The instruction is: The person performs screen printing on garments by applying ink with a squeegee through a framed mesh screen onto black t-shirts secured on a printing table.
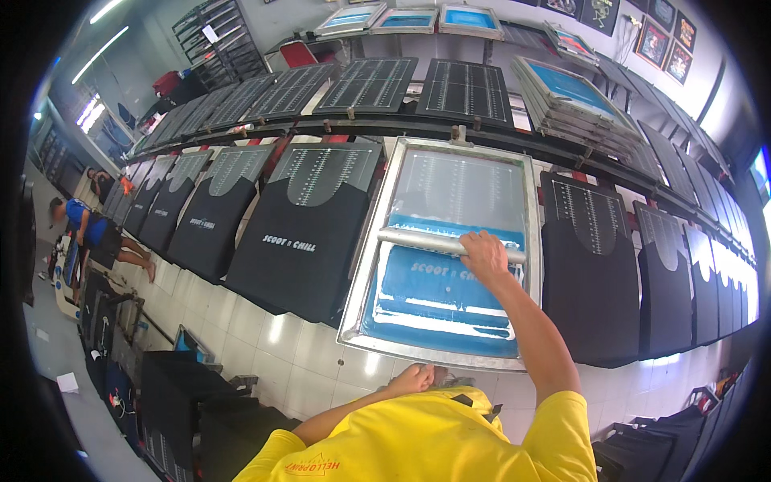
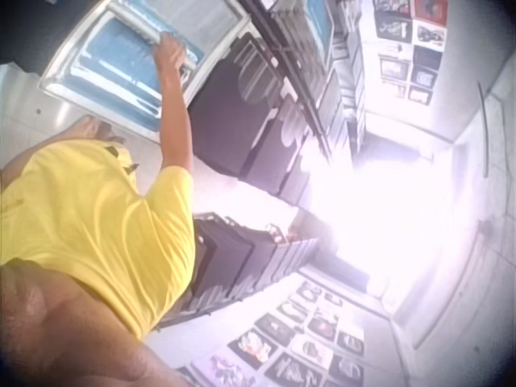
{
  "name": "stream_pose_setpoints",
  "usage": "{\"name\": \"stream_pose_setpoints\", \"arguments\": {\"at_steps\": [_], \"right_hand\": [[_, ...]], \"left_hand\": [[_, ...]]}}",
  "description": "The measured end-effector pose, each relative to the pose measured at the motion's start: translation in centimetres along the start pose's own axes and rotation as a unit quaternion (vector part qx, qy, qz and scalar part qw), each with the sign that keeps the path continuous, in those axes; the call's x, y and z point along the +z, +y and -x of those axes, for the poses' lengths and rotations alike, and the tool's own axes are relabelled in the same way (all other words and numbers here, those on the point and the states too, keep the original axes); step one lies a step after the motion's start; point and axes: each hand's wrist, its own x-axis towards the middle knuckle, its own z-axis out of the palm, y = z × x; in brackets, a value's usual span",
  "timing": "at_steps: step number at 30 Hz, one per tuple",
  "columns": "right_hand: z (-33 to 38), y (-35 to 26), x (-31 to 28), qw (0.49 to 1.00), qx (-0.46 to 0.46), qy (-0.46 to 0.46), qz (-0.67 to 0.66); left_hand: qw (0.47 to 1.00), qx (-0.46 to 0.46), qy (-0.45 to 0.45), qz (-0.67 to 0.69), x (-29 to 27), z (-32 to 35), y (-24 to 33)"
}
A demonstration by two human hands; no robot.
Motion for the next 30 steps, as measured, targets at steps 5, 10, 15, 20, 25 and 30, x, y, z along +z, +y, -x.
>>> {"name": "stream_pose_setpoints", "arguments": {"at_steps": [5,10,15,20,25,30], "right_hand": [[-1.2,1.2,0.0,0.999,-0.025,-0.04,-0.009],[2.5,0.5,-1.0,0.991,-0.096,-0.086,-0.027],[10.3,-4.6,-3.2,0.994,-0.082,-0.063,-0.026],[12.2,-6.4,-5.0,0.997,-0.065,-0.033,-0.027],[15.7,-8.6,-5.7,0.996,-0.058,-0.052,-0.034],[15.1,-7.8,-3.7,0.996,-0.075,-0.018,0.037]], "left_hand": [[0.999,0.002,0.014,-0.031,0.1,0.3,0.7],[0.999,0.0,-0.004,-0.038,-0.5,-0.2,-0.3],[0.998,0.005,0.001,-0.069,-0.8,-0.4,-0.6],[0.998,0.016,-0.017,-0.066,-1.0,-0.6,-0.6],[0.997,-0.006,-0.034,-0.07,-1.1,-0.3,0.5],[0.997,-0.006,-0.039,-0.062,-0.9,-0.3,0.5]]}}
